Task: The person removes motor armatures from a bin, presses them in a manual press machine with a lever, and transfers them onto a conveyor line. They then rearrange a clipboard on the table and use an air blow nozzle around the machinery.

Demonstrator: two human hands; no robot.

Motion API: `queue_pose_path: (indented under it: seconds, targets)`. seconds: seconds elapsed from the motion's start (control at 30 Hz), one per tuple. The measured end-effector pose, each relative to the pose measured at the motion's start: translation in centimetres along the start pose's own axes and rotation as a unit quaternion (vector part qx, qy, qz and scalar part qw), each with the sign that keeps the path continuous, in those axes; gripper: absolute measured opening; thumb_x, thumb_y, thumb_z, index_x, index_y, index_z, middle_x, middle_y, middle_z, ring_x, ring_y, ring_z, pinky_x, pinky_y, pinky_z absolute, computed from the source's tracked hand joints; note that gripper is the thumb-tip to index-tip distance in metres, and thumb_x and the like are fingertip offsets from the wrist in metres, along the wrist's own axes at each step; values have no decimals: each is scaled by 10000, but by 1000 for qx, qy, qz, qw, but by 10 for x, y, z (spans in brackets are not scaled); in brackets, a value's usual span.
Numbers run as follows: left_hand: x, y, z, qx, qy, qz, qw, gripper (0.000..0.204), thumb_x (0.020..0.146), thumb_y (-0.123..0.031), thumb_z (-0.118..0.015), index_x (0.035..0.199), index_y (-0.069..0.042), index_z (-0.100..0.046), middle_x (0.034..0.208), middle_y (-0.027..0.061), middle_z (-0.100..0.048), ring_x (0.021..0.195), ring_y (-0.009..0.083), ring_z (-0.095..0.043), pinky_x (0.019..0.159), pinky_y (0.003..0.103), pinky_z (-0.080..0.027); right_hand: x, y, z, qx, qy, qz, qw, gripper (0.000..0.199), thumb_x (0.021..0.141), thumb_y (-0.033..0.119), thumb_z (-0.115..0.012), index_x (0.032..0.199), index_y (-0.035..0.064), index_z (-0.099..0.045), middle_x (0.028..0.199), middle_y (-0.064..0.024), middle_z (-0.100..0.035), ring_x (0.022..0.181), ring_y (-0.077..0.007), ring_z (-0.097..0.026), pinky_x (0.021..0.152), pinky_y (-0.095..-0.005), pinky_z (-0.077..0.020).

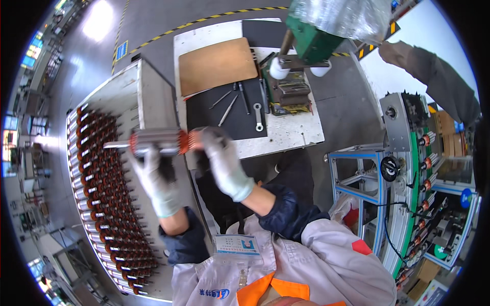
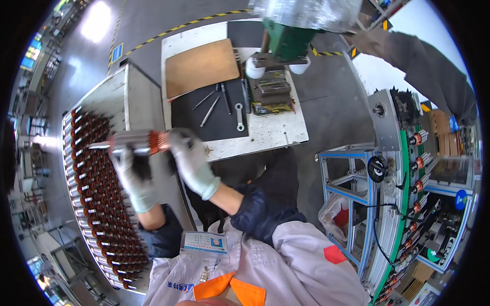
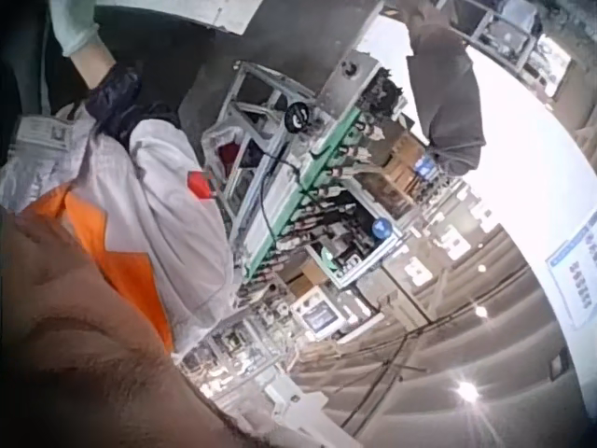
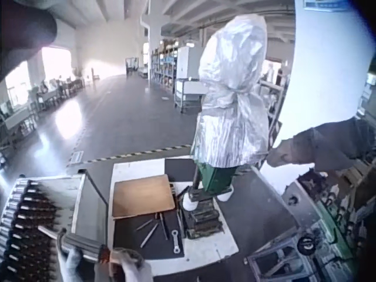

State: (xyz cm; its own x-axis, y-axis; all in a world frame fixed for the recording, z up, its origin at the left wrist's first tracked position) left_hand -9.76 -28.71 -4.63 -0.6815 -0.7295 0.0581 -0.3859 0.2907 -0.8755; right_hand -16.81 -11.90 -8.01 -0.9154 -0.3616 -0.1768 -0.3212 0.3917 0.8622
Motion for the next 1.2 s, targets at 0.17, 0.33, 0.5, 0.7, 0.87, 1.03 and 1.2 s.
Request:
queue_pose_path:
  seconds: [0.17,0.33,0.5,0.7,0.87,1.03,1.2]
  targets:
    - [-30,150,-119,-151,48,263,952,436,943,-159,-676,1328,-27,-520,1190,114,-623,1051,222,-638,871,395,-565,50,45,192,-29,-198,1,980,389,1024,319,-458,942,-7,-654,777,-56,-651,652,-130,-593,629,-296,-471]
    - [-37,250,-181,-28,64,319,945,166,947,-163,-691,992,-4,-681,888,58,-700,709,110,-631,593,253,-494,99,79,321,-56,-278,-59,957,296,977,305,-514,827,62,-591,538,34,-464,378,-87,-399,350,-291,-309]
    - [-11,315,-209,12,20,330,944,126,917,-85,-694,1015,-19,-652,915,55,-686,729,118,-635,634,253,-518,162,80,385,-94,-273,-82,954,342,988,352,-474,836,72,-599,528,37,-444,394,-81,-394,355,-278,-295]
    - [3,359,-196,22,-18,368,930,209,954,-161,-626,1102,-13,-632,983,121,-714,842,219,-700,687,357,-578,186,82,390,-142,-160,-142,967,372,1014,333,-430,965,34,-645,658,-7,-532,473,-122,-479,442,-295,-399]
    - [0,362,-194,18,9,409,912,261,995,-211,-548,1135,0,-612,964,131,-705,842,249,-698,690,382,-576,143,281,366,-512,-184,111,832,430,969,374,-550,898,-35,-662,750,-120,-667,558,-178,-551,550,-350,-479]
    - [10,363,-188,-48,5,360,932,232,1013,-214,-542,1120,-12,-577,960,132,-687,783,263,-699,627,411,-583,54,392,226,-539,7,24,842,464,952,378,-536,1093,-57,-610,1018,-159,-638,883,-207,-565,774,-348,-472]
    - [6,351,-207,-33,-21,327,944,237,995,-211,-604,1083,5,-561,923,134,-691,704,222,-699,565,339,-577,-10,378,185,-412,20,-177,894,582,935,382,-523,1288,-79,-558,1286,-197,-609,1208,-237,-580,997,-346,-464]
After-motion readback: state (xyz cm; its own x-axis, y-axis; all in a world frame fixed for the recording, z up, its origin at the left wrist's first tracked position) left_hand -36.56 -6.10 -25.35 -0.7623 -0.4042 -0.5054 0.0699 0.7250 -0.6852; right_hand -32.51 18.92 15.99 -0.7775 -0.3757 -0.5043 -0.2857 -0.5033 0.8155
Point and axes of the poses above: each hand's wrist, its own x-axis towards the middle knuckle, its own z-axis out of the back of the hand, y = z × x, the point moved 8 cm from there along x, towards the middle knuckle
